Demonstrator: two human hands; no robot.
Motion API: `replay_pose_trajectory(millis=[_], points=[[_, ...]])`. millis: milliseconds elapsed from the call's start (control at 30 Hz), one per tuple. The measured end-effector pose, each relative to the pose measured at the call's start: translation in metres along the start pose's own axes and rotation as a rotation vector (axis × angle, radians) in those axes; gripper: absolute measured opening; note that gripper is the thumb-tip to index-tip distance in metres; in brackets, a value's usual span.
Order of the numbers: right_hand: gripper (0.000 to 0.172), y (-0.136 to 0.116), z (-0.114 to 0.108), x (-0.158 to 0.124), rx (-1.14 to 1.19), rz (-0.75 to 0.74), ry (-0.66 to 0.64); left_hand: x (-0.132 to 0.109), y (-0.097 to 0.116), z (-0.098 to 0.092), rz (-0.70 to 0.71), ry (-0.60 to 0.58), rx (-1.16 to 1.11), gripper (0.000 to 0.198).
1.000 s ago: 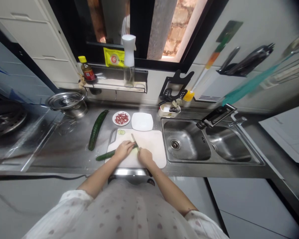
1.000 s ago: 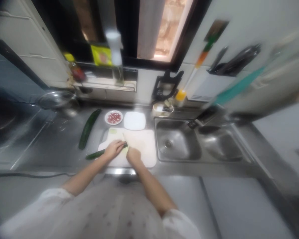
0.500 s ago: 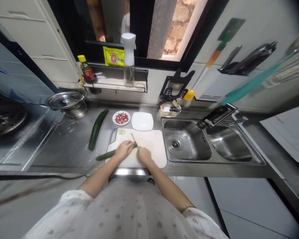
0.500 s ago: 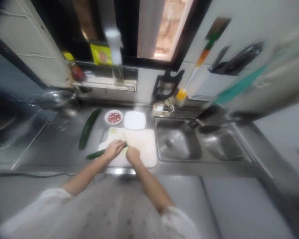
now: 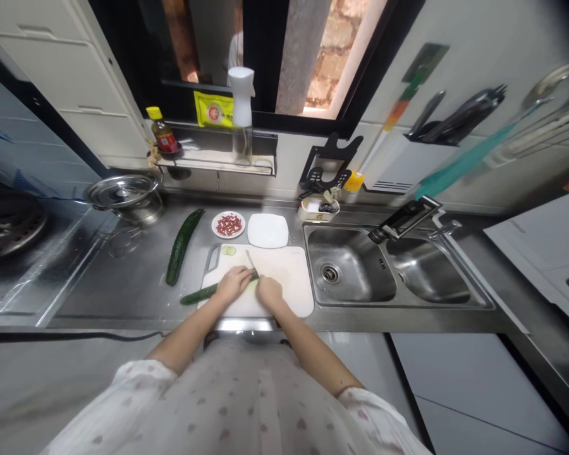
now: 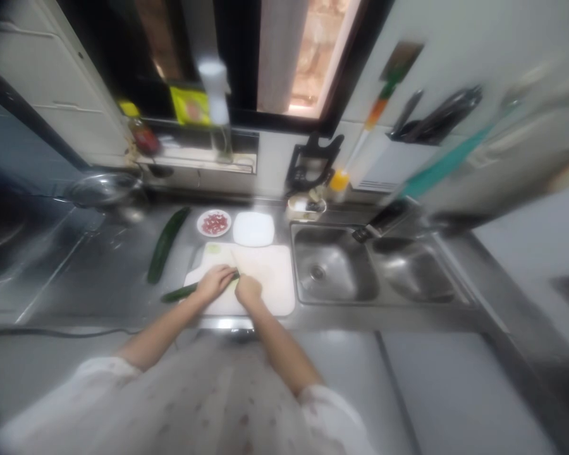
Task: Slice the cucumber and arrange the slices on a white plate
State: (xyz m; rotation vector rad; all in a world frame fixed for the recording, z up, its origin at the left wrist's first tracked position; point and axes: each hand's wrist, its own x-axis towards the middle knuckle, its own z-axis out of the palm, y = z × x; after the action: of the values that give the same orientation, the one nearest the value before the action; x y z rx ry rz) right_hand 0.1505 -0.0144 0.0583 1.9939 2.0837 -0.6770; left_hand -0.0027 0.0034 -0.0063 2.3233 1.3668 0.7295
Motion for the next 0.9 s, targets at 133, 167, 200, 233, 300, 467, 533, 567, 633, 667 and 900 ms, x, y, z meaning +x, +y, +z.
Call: replay_pose_trajectory(millis=[133,167,200,233,300,467,533,567,633,667,900], points=[[0.034,-0.002,-0.003,0.001,0.010,0.001,-0.002,0.000,0.001,0.000,0.010,0.009,0.005,0.030],[0.034,-0.002,-0.003,0.000,0.010,0.001,-0.003,0.000,0.001,0.000,0.009,0.011,0.009,0.030],[0.035,-0.001,-0.003,-0.001,0.009,0.002,-0.002,0.000,0.001,-0.001,0.008,0.011,0.012,0.030],[0.035,0.000,-0.003,-0.004,0.006,0.005,-0.005,0.000,0.002,-0.001,0.007,0.010,0.014,0.029],[0.036,0.004,0.000,-0.011,-0.003,0.012,-0.011,0.001,0.002,-0.001,0.007,0.009,0.017,0.029],[0.033,0.018,0.012,-0.034,-0.031,0.045,-0.049,0.000,0.002,0.000,0.004,0.023,0.019,0.030],[0.033,0.023,0.017,-0.040,-0.035,0.029,-0.039,0.000,0.001,0.002,0.001,0.029,0.014,0.030],[0.033,0.024,0.019,-0.042,-0.037,0.028,-0.033,0.000,0.001,0.002,0.000,0.029,0.011,0.030],[0.033,0.025,0.020,-0.044,-0.042,0.032,-0.033,0.000,0.001,0.003,-0.001,0.025,0.010,0.030],[0.033,0.024,0.019,-0.043,-0.043,0.035,-0.038,0.000,0.001,0.003,-0.002,0.023,0.012,0.030],[0.034,0.012,0.005,-0.027,-0.049,0.039,-0.045,0.001,0.003,0.001,0.007,0.023,0.017,0.029]])
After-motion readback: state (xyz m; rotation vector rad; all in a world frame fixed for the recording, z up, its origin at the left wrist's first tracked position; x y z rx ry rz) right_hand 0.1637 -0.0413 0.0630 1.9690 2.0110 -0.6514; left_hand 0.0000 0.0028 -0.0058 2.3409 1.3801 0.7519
